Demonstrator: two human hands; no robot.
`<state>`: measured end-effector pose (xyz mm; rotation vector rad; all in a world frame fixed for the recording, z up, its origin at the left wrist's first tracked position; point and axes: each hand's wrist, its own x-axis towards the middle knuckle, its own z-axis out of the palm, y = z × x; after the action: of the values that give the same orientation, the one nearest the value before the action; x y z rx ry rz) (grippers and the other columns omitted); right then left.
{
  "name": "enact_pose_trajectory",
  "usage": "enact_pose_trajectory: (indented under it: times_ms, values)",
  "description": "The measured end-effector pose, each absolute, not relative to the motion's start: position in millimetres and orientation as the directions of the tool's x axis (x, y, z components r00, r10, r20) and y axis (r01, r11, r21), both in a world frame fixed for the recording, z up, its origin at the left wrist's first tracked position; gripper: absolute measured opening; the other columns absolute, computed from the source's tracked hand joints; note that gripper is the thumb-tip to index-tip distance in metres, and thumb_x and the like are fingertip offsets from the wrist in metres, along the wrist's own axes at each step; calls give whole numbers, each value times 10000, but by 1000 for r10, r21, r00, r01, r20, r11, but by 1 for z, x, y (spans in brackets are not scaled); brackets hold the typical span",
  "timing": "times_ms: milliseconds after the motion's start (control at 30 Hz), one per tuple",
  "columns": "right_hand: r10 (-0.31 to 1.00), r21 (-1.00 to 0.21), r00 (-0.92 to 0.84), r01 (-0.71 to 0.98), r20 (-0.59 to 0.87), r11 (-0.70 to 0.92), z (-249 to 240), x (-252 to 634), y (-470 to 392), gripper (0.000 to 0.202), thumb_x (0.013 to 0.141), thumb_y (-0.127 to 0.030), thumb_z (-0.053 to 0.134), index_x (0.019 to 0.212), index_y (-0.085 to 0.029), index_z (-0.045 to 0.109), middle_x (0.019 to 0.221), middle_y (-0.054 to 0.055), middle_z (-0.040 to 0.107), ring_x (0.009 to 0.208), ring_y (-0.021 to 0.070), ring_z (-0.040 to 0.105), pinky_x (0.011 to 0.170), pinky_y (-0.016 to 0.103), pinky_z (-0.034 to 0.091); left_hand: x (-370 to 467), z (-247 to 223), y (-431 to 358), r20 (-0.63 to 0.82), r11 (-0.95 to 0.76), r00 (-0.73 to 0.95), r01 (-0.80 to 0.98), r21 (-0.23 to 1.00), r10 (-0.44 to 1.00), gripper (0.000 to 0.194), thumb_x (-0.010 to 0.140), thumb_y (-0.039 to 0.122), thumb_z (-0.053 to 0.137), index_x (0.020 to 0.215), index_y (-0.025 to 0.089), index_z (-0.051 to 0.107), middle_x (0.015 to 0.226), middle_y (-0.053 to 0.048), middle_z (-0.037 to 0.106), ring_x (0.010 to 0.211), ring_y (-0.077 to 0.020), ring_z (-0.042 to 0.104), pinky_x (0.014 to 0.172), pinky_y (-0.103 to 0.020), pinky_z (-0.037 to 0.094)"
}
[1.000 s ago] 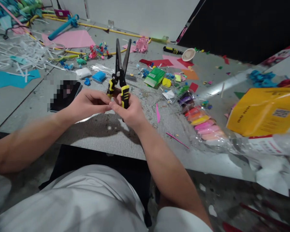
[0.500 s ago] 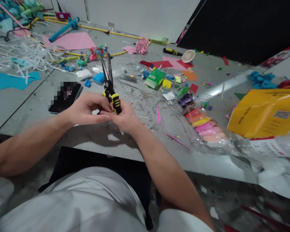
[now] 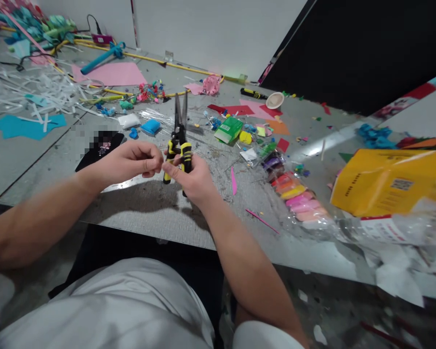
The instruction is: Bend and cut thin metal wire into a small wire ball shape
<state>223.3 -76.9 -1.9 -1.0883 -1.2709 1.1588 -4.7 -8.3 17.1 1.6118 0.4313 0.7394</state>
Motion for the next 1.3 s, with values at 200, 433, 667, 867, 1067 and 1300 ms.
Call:
enact_pose_trajectory:
  times_ms: [200, 433, 667, 867, 1067, 1300]
  values:
    - [976, -970, 27, -104, 217, 218, -13, 229, -69, 626, 816, -763, 1159, 926, -306, 745, 1277, 63, 959, 1266, 319, 896, 1241, 562, 734, -6, 8, -5, 216, -180, 763, -132, 975, 609, 561, 944, 680, 1155, 942, 194, 876, 796, -21, 748, 694, -131, 636, 653, -266, 559]
    - [966, -967, 50, -22, 252, 254, -5, 243, -70, 604, 964, -841, 1009, 1058, -305, 745, 1238, 57, 932, 1079, 273, 852, 1152, 556, 751, -10, -1, 6, 363, -292, 480, -220, 931, 799, 436, 943, 612, 1161, 1028, 219, 992, 871, -56, 827, 765, -163, 732, 704, -304, 612]
    - [848, -712, 144, 625, 509, 321, -6, 267, -65, 608, 906, -780, 949, 1103, -331, 590, 1123, 22, 785, 1005, 260, 724, 991, 486, 667, -18, -1, 26, 420, -359, 91, -376, 854, 903, 479, 896, 589, 1225, 998, 269, 884, 973, -13, 862, 803, -141, 784, 679, -266, 620]
    - [794, -438, -39, 817, 606, 375, -8, 271, -64, 542, 963, -675, 848, 1314, -286, 711, 1287, 176, 895, 1177, 401, 835, 1104, 601, 702, -22, 6, 28, 399, -340, 61, -419, 842, 915, 486, 857, 578, 1248, 979, 252, 909, 817, 21, 772, 699, -110, 685, 624, -248, 560]
    - [809, -249, -170, 898, 563, 362, 3, 271, -75, 428, 1073, -593, 752, 1308, -239, 798, 1179, 202, 929, 1100, 431, 868, 968, 544, 696, -16, 17, 9, 378, -316, 162, -310, 896, 912, 489, 778, 550, 1264, 925, 240, 916, 789, 2, 788, 730, -135, 729, 673, -265, 561]
    - [805, -158, -261, 904, 533, 398, 11, 275, -85, 395, 1004, -342, 715, 1365, -223, 821, 1228, 206, 951, 1128, 449, 900, 981, 557, 719, -22, 27, 1, 317, -282, 198, -185, 941, 928, 411, 882, 497, 1168, 842, 232, 857, 794, -23, 783, 726, -148, 695, 683, -307, 556]
